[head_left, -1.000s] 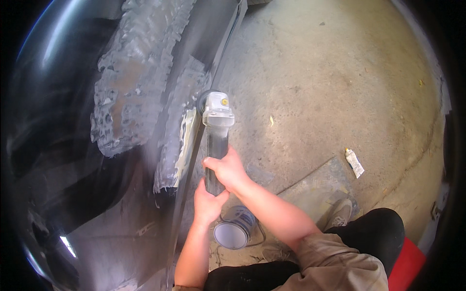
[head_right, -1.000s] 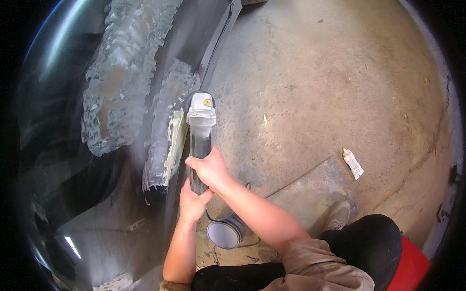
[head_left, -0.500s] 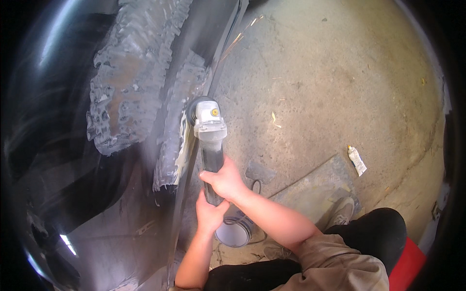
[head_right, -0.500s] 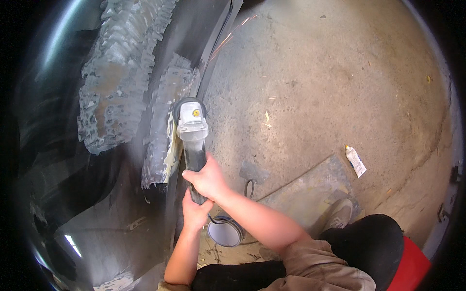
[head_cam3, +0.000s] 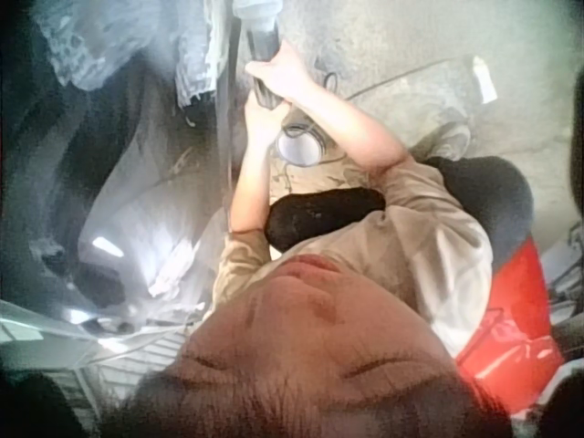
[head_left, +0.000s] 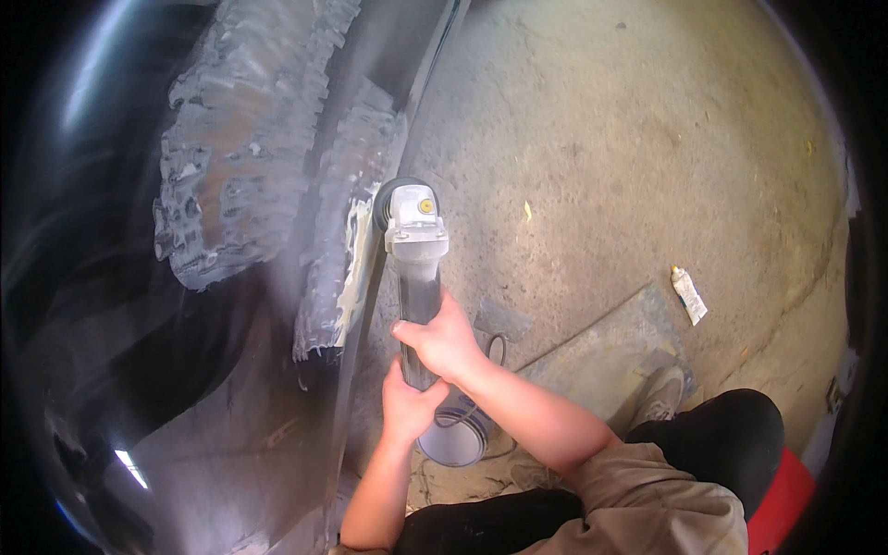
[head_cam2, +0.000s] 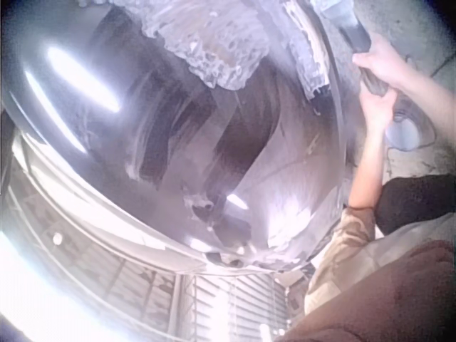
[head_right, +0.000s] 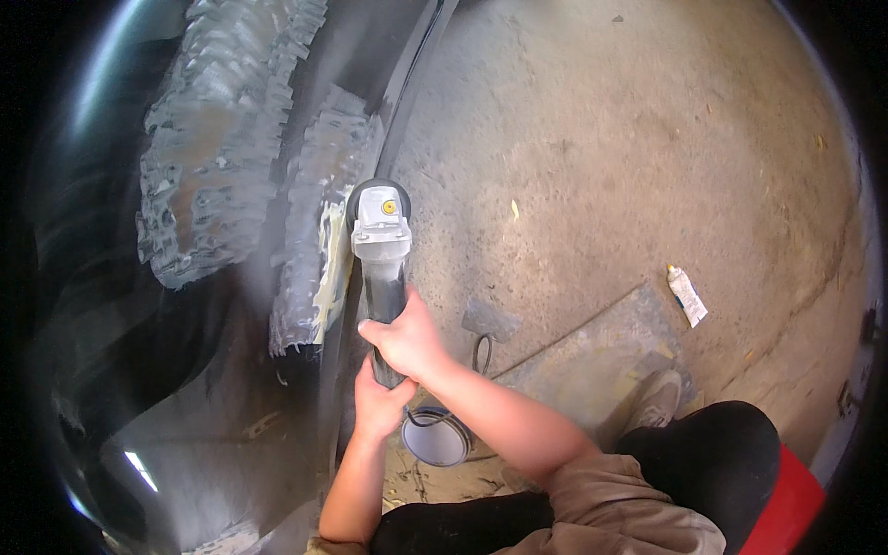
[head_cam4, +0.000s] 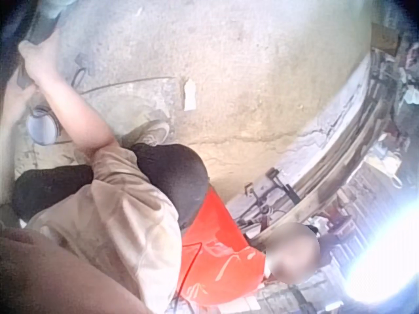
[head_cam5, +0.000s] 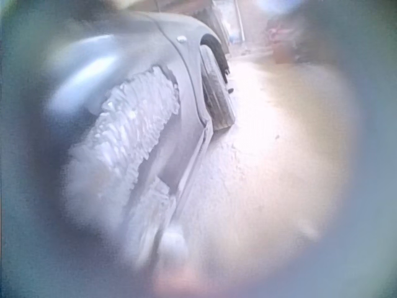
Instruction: The person uses an angle grinder to smooth a section of a car's side panel. They hold the tool with both hands and move it along the surface, generating sparks. The person then sets the tool down and stands up.
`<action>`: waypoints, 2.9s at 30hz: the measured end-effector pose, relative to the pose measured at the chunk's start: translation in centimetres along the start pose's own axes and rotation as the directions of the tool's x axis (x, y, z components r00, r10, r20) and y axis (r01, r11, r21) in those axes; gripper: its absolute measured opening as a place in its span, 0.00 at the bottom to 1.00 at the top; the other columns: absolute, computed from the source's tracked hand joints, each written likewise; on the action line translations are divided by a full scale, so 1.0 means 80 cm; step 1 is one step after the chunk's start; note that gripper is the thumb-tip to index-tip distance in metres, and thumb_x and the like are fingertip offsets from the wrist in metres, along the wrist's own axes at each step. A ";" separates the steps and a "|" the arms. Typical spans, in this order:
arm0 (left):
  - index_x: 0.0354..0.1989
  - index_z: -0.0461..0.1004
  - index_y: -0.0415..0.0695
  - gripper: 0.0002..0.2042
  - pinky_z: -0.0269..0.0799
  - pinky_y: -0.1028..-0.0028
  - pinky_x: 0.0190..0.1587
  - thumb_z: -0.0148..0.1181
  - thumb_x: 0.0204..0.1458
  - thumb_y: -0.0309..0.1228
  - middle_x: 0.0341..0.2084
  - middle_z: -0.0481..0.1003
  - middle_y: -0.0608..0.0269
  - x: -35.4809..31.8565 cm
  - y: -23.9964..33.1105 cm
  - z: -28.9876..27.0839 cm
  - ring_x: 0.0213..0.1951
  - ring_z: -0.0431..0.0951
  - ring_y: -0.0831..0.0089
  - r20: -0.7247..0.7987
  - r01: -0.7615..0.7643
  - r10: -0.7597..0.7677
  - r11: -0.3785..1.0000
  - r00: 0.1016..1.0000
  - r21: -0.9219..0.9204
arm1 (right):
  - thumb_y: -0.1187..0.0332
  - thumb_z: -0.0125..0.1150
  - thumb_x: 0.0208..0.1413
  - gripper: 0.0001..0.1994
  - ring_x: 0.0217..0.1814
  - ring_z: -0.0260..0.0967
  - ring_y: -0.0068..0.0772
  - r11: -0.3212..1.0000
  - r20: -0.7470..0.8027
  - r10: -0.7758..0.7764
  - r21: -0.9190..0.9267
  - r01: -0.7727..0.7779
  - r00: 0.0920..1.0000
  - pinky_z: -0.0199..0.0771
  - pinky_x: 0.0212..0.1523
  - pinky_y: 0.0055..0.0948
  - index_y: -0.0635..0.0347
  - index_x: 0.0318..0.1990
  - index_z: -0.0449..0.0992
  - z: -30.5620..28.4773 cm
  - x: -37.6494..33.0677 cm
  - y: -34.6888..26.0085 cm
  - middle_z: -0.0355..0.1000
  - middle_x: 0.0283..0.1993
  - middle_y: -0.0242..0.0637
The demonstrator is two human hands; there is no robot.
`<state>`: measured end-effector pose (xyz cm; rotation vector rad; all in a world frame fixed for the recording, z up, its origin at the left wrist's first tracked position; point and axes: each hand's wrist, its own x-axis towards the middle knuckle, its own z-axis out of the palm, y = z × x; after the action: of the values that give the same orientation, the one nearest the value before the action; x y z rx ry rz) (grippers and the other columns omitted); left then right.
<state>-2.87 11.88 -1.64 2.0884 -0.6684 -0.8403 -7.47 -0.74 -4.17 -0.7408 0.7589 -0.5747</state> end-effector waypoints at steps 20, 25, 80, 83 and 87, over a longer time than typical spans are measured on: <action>0.53 0.72 0.37 0.23 0.73 0.73 0.49 0.69 0.46 0.25 0.43 0.79 0.65 0.014 0.025 0.003 0.45 0.77 0.77 -0.006 0.011 -0.011 0.999 1.000 0.041 | 0.71 0.70 0.48 0.26 0.48 0.76 0.34 1.000 0.021 -0.031 -0.002 0.031 0.999 0.76 0.53 0.35 0.70 0.55 0.70 -0.003 0.017 -0.007 0.77 0.45 0.42; 0.53 0.72 0.37 0.24 0.73 0.74 0.49 0.70 0.46 0.26 0.43 0.79 0.65 0.020 0.030 0.004 0.45 0.77 0.77 0.000 0.008 -0.008 0.999 1.000 0.037 | 0.71 0.70 0.48 0.26 0.48 0.76 0.34 0.996 0.036 -0.041 0.085 0.038 0.999 0.76 0.53 0.35 0.70 0.55 0.70 -0.003 0.021 -0.013 0.77 0.45 0.42; 0.53 0.72 0.36 0.27 0.75 0.70 0.51 0.74 0.43 0.29 0.43 0.81 0.58 -0.014 -0.002 -0.015 0.46 0.79 0.73 -0.050 -0.040 0.040 0.999 0.998 -0.007 | 0.68 0.72 0.46 0.29 0.49 0.78 0.41 0.991 0.028 -0.034 -0.131 0.037 0.999 0.77 0.53 0.39 0.71 0.55 0.69 0.017 -0.014 0.003 0.78 0.46 0.48; 0.55 0.71 0.36 0.28 0.74 0.69 0.52 0.74 0.44 0.28 0.45 0.80 0.58 -0.006 0.008 -0.019 0.48 0.79 0.73 -0.020 0.013 -0.013 1.000 1.000 0.010 | 0.67 0.72 0.46 0.30 0.49 0.78 0.42 0.999 0.007 -0.032 -0.027 0.032 0.999 0.76 0.53 0.40 0.71 0.55 0.69 0.018 -0.006 0.006 0.78 0.45 0.49; 0.56 0.71 0.36 0.28 0.74 0.69 0.52 0.73 0.45 0.27 0.44 0.80 0.58 -0.012 0.005 -0.018 0.48 0.78 0.73 -0.035 -0.036 0.036 0.999 0.999 -0.016 | 0.68 0.72 0.46 0.29 0.48 0.77 0.39 0.989 0.049 -0.075 -0.127 0.081 0.996 0.76 0.52 0.38 0.71 0.55 0.70 0.018 -0.011 -0.008 0.77 0.44 0.46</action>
<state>-2.48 12.98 -0.29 2.0658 -0.6761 -0.7849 -7.02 0.03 -2.58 -0.9034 0.7335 -0.5816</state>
